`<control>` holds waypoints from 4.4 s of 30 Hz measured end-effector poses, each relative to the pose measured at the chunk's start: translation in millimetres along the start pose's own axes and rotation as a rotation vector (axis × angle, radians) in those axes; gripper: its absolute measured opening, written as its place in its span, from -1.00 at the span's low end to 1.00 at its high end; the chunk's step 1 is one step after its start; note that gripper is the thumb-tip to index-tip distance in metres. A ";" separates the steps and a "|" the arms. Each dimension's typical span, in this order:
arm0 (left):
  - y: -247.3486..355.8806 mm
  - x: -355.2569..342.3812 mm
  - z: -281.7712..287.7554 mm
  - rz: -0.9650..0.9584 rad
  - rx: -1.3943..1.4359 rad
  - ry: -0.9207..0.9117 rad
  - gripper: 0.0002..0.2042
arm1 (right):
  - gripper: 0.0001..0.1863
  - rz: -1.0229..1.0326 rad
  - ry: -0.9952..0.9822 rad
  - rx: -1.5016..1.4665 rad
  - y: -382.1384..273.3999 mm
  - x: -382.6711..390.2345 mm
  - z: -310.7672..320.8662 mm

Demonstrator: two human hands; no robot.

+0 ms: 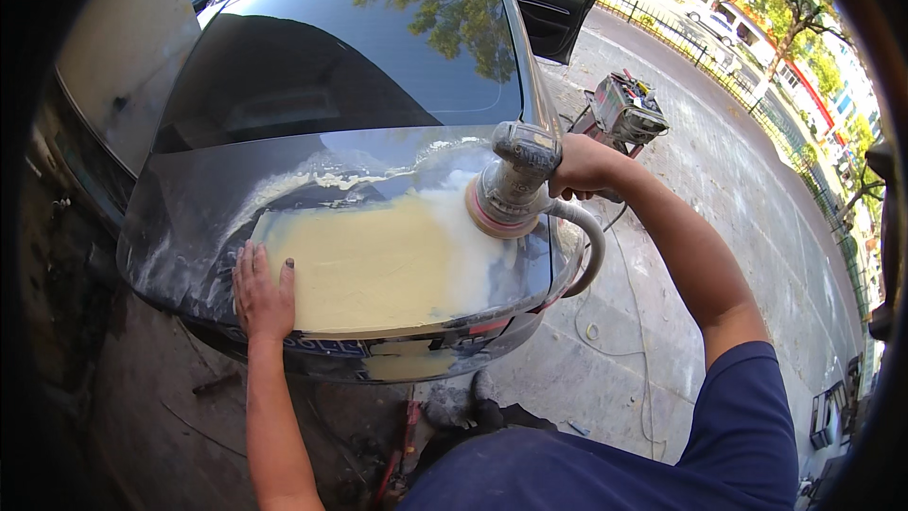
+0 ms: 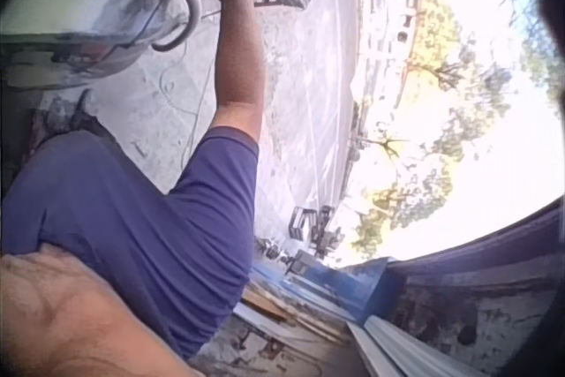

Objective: The person uses an orbital sander to smooth a yellow filler patch on the trunk of a dark sedan. The person holds the sander with the right hand and steadies the trunk with the left hand while moving the tool across the filler area.

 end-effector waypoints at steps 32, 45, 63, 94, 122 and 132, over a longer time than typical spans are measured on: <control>4.1 -3.5 4.1 0.038 0.023 -0.022 -0.36 | -0.80 0.161 -0.072 -0.049 24.0 50.1 -29.4; -0.6 -3.0 0.5 0.016 0.013 -0.015 -0.35 | -0.84 0.055 -0.075 -0.078 15.1 19.0 -8.8; -1.0 -3.2 -4.3 0.035 0.011 -0.013 -0.33 | -0.80 0.089 -0.068 -0.016 -53.0 31.7 -21.7; -9.0 -3.5 -10.2 0.036 -0.047 -0.075 -0.34 | -0.82 0.145 -0.093 0.111 -61.8 52.7 -37.1; 0.2 -1.4 -2.8 0.066 0.044 0.001 -0.30 | -0.79 0.139 -0.062 0.062 -79.4 42.5 -39.3; -2.5 -0.1 -5.4 0.025 0.004 0.022 -0.28 | -0.71 0.258 -0.077 0.170 -86.4 63.2 -51.8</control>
Point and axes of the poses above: each hand's wrist, its own x-axis away from the middle knuckle, its own z-axis out of the back of the hand, y = z × x, the point moved 4 cm from there along -x, towards the middle knuckle, and after that the axes turned 10 degrees about -z, right-handed, at the moved point
